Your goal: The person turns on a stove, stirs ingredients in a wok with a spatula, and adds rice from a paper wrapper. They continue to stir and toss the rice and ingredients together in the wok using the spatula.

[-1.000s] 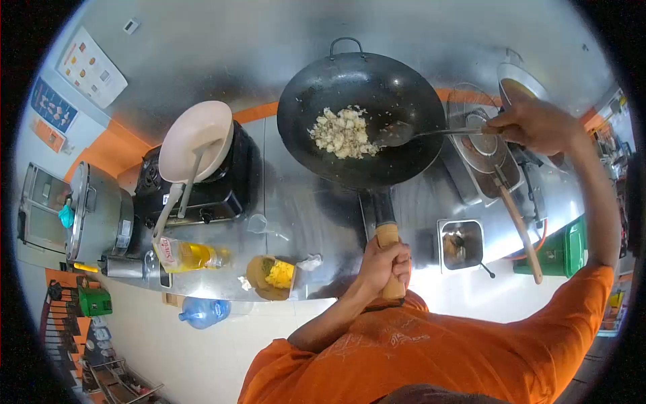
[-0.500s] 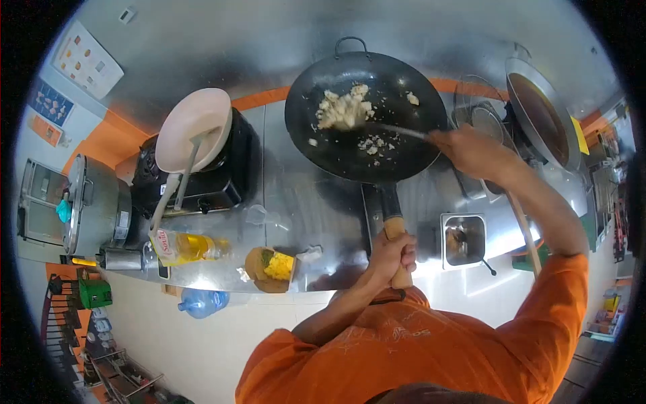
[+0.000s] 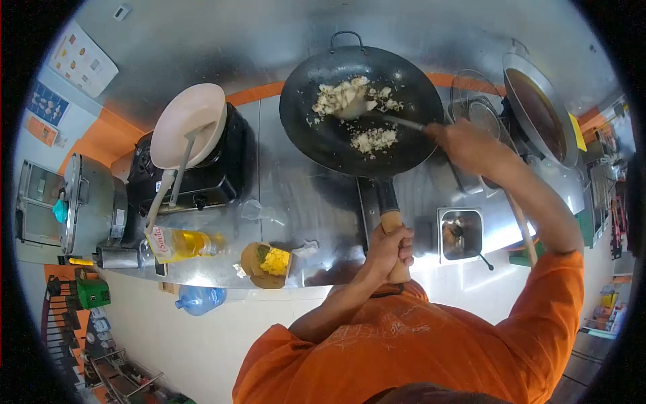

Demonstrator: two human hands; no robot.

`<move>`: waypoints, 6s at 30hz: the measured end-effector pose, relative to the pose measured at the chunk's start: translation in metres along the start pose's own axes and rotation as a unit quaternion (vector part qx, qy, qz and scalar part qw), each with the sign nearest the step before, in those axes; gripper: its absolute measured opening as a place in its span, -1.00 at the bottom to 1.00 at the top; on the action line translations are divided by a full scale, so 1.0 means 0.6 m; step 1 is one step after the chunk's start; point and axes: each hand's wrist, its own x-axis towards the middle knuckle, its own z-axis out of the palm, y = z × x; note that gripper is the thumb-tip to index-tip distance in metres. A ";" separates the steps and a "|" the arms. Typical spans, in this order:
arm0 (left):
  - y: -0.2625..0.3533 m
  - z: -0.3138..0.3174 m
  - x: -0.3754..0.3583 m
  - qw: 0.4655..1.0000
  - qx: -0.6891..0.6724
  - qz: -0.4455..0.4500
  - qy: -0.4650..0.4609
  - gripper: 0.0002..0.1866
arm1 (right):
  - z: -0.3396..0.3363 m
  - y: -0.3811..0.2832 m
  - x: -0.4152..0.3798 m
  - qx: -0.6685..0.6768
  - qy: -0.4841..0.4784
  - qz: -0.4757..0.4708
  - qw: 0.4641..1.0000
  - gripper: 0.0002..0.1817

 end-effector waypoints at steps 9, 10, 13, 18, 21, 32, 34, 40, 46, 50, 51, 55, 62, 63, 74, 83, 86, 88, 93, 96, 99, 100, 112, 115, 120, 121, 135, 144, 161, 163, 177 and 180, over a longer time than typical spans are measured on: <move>0.011 -0.003 0.009 1.000 0.003 0.005 -0.011 -0.79 | -0.028 -0.003 -0.011 -0.007 0.033 -0.028 0.999 -0.68; 0.017 -0.004 0.010 1.000 0.003 0.010 -0.014 -0.79 | -0.057 0.003 -0.039 -0.024 -0.035 -0.009 0.999 -0.69; 0.013 -0.012 0.003 1.000 -0.002 0.010 -0.016 -0.78 | -0.069 -0.021 -0.058 0.018 -0.064 -0.046 0.997 -0.67; -0.005 -0.122 -0.034 0.996 0.033 0.011 -0.087 -0.57 | -0.049 -0.011 -0.054 0.019 -0.026 -0.046 0.998 -0.71; -0.010 -0.208 -0.013 0.943 0.321 0.031 -0.080 -0.51 | -0.062 -0.067 -0.037 -0.016 -0.049 -0.017 0.999 -0.70; -0.227 -0.378 0.128 0.771 0.578 0.258 -0.069 -0.59 | -0.121 -0.142 -0.050 0.004 -0.161 0.142 0.977 -0.65; -0.260 -0.393 0.154 0.721 0.607 0.325 -0.076 -0.68 | -0.080 -0.128 -0.026 0.036 -0.125 0.133 0.982 -0.67; -0.248 -0.397 0.157 0.636 0.653 0.392 -0.124 -0.63 | -0.055 -0.143 -0.024 -0.051 -0.113 0.092 0.988 -0.64; -0.222 -0.396 0.143 0.754 0.574 0.285 -0.140 -0.58 | -0.050 -0.203 -0.029 -0.044 -0.094 0.212 0.972 -0.63; -0.171 -0.372 0.124 0.885 0.432 0.114 -0.133 -0.49 | -0.039 -0.190 -0.027 0.010 -0.082 0.102 0.991 -0.63; -0.176 -0.369 0.111 0.877 0.439 0.128 -0.148 -0.49 | -0.036 -0.188 -0.013 0.014 -0.083 0.112 0.990 -0.63; -0.231 -0.409 0.159 0.833 0.466 0.222 -0.200 -0.65 | -0.032 -0.163 -0.028 -0.022 -0.067 0.123 0.990 -0.64; -0.175 -0.374 0.110 0.928 0.350 0.022 -0.125 -0.65 | -0.043 -0.191 -0.009 -0.028 -0.098 0.181 0.978 -0.65; -0.174 -0.365 0.107 0.930 0.344 0.047 -0.119 -0.62 | -0.042 -0.174 -0.025 -0.030 -0.099 0.178 0.979 -0.65; -0.158 -0.361 0.104 0.931 0.344 0.011 -0.119 -0.63 | -0.048 -0.141 -0.051 0.004 -0.089 0.081 0.993 -0.66; -0.147 -0.347 0.075 0.943 0.313 -0.003 -0.109 -0.62 | -0.032 -0.120 -0.034 0.026 -0.115 0.058 0.991 -0.66; -0.151 -0.359 0.091 0.924 0.365 -0.008 -0.116 -0.59 | -0.023 -0.122 -0.024 -0.016 -0.032 0.093 0.995 -0.66; -0.157 -0.367 0.097 0.907 0.409 -0.005 -0.104 -0.52 | -0.033 -0.108 -0.061 0.000 -0.029 0.029 0.999 -0.67; -0.063 -0.311 0.019 0.675 0.724 0.058 -0.128 -0.44 | 0.000 -0.085 -0.021 0.029 0.022 0.042 0.998 -0.68; 0.017 -0.199 -0.057 0.720 0.611 0.266 -0.196 -0.44 | -0.085 -0.060 -0.062 -0.030 0.007 0.046 0.998 -0.70; 0.034 -0.084 -0.040 0.945 0.282 -0.048 -0.161 -0.50 | -0.190 -0.093 -0.090 -0.056 -0.061 0.126 0.989 -0.70; 0.031 -0.049 -0.033 0.971 0.204 -0.012 -0.121 -0.59 | -0.210 -0.101 -0.087 -0.080 -0.108 0.189 0.973 -0.70; 0.014 -0.002 -0.009 0.999 -0.004 0.013 -0.040 -0.81 | -0.038 -0.037 -0.029 0.061 -0.047 -0.028 0.997 -0.68; 0.002 -0.005 -0.015 0.999 0.012 0.017 -0.030 -0.82 | -0.005 -0.036 -0.019 0.046 0.051 -0.006 0.998 -0.66; 0.004 -0.002 -0.016 1.000 0.021 0.011 -0.005 -0.83 | 0.003 -0.023 -0.020 0.071 0.011 -0.064 0.995 -0.65; 0.003 -0.003 -0.016 1.000 0.027 0.013 -0.002 -0.83 | 0.007 -0.025 -0.024 0.076 0.007 -0.058 0.995 -0.65; 0.000 -0.007 -0.003 0.999 0.018 0.027 -0.005 -0.81 | 0.022 -0.010 -0.041 0.023 -0.006 -0.035 0.999 -0.67; 0.001 -0.016 -0.005 0.998 0.060 0.005 0.034 -0.89 | 0.063 0.004 -0.033 0.057 0.028 0.039 0.997 -0.80; 0.017 0.000 -0.030 0.999 0.040 0.003 -0.022 -0.76 | 0.043 0.010 -0.026 0.065 -0.005 0.007 0.998 -0.63; 0.020 -0.005 -0.058 1.000 -0.009 0.023 0.015 -0.70 | 0.009 0.001 -0.054 0.060 -0.046 0.092 0.993 -0.64; -0.170 -0.299 0.098 0.837 0.548 -0.003 0.001 -0.42 | -0.166 0.075 -0.036 -0.197 0.089 0.042 0.976 -0.71; -0.180 -0.292 0.091 0.830 0.553 0.066 0.022 -0.44 | -0.165 0.097 0.057 -0.225 0.054 0.012 0.973 -0.69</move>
